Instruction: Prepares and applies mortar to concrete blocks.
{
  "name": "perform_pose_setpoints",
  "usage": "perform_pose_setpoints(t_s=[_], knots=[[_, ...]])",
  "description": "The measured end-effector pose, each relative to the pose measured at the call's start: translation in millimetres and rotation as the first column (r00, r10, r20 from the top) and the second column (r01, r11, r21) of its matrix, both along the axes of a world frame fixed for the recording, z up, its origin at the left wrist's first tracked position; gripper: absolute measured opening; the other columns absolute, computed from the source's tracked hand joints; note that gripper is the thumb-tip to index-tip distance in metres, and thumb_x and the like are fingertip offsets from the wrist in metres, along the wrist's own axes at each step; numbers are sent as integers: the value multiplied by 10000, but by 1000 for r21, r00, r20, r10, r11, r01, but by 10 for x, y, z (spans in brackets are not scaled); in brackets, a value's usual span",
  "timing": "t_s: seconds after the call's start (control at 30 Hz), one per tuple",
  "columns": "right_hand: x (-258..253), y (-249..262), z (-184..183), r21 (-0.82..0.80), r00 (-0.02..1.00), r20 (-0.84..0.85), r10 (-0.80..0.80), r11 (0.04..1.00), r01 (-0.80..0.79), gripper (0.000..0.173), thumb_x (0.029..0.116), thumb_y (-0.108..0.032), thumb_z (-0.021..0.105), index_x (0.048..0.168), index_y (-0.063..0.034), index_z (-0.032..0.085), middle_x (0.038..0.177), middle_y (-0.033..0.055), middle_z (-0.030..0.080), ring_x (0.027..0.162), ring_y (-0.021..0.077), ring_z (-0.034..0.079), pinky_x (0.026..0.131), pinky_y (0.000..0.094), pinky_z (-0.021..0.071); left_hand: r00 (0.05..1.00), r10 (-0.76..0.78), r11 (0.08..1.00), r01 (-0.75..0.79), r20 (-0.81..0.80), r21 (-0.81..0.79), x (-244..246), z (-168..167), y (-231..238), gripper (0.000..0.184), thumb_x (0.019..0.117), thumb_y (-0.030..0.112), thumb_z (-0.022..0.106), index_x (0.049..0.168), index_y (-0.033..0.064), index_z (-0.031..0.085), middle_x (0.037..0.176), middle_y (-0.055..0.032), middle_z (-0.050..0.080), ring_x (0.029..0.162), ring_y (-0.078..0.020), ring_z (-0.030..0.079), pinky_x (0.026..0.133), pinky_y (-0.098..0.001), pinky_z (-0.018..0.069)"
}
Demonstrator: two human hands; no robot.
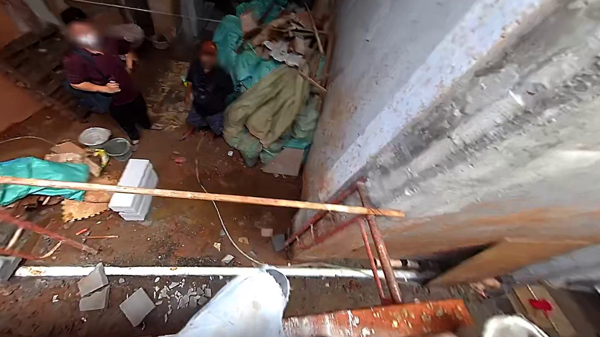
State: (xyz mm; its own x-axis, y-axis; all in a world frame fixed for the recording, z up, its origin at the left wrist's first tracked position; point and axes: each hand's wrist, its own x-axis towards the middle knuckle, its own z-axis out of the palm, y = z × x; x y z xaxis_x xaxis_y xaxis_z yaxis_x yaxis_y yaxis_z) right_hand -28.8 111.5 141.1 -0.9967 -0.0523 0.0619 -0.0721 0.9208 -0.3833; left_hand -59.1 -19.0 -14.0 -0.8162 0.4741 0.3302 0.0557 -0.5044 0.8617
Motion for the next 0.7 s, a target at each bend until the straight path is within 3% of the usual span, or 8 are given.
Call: perform_pose_setpoints(t_s=[0.07, 0.13, 0.23, 0.33, 0.43, 0.53, 0.63, 0.7], knots=[[50, 13, -63, 39, 988, -129, -83, 995, 88, 434, 1017, -415, 579, 1269, -81, 693, 1022, 150, 727, 860, 275, 700, 763, 558, 555, 988, -37, 997, 46, -151, 56, 44, 212, -16, 577, 959, 202, 639, 1358, -179, 471, 1260, -241, 622, 1159, -180, 619, 1027, -321, 506], [50, -29, -55, 28, 971, -143, -191, 980, 197, 356, 1027, -351, 604, 1279, -120, 704, 1080, 110, 744, 934, 269, 718, 823, 581, 558, 945, -200, 977, 174, -259, -120, 7, 302, -19, 805, 933, 428, 669, 1468, -109, 397, 1325, -149, 628, 1197, -88, 607, 1036, -272, 502], [123, 52, -95, 13, 970, -90, -226, 974, 228, 366, 1058, -371, 532, 1352, -193, 659, 1140, 47, 722, 970, 186, 709, 846, 464, 589, 912, -316, 928, 239, -262, -287, 69, 135, 166, 1029, 804, 729, 686, 1482, 12, 393, 1251, 7, 634, 1116, 4, 609, 961, -232, 545], [180, 22, -28, -23, 970, -183, -158, 987, 157, 328, 1074, -299, 520, 1337, -155, 653, 988, 78, 692, 795, 217, 677, 670, 458, 570, 927, -320, 936, 278, -195, -216, 15, 86, 271, 910, 747, 552, 828, 1368, -17, 482, 1135, 44, 667, 1043, 51, 626, 936, -191, 541], [129, 115, 22, 8, 976, -159, -151, 988, 154, 360, 1079, -313, 505, 1358, -140, 652, 1078, 99, 705, 927, 243, 697, 800, 502, 567, 896, -375, 914, 314, -237, -257, -95, 174, 331, 818, 786, 404, 831, 1369, -56, 488, 1181, -27, 663, 1091, 8, 617, 972, -217, 523], [159, 141, -42, 15, 979, -103, -178, 984, 180, 337, 1072, -348, 506, 1327, -171, 635, 1129, 31, 724, 984, 153, 706, 862, 428, 574, 886, -395, 908, 337, -242, -249, 6, 65, 337, 881, 761, 319, 858, 1446, -32, 427, 1288, -105, 614, 1163, -101, 608, 1002, -296, 527], [168, 130, -13, 22, 953, -193, -231, 971, 240, 234, 1065, -337, 539, 1203, -151, 570, 882, 32, 674, 725, 175, 668, 603, 415, 530, 891, -377, 923, 338, -255, -184, -80, 48, 461, 939, 753, 463, 843, 1440, -37, 444, 1297, -109, 609, 1160, -97, 608, 1003, -296, 524], [175, 131, 15, 49, 946, -178, -270, 958, 283, 206, 1070, -330, 531, 1110, -129, 520, 770, 56, 593, 625, 215, 614, 515, 432, 475, 882, -410, 907, 366, -232, -208, -111, 78, 486, 899, 771, 410, 836, 1447, -29, 439, 1304, -110, 604, 1154, -95, 610, 1000, -290, 524]])
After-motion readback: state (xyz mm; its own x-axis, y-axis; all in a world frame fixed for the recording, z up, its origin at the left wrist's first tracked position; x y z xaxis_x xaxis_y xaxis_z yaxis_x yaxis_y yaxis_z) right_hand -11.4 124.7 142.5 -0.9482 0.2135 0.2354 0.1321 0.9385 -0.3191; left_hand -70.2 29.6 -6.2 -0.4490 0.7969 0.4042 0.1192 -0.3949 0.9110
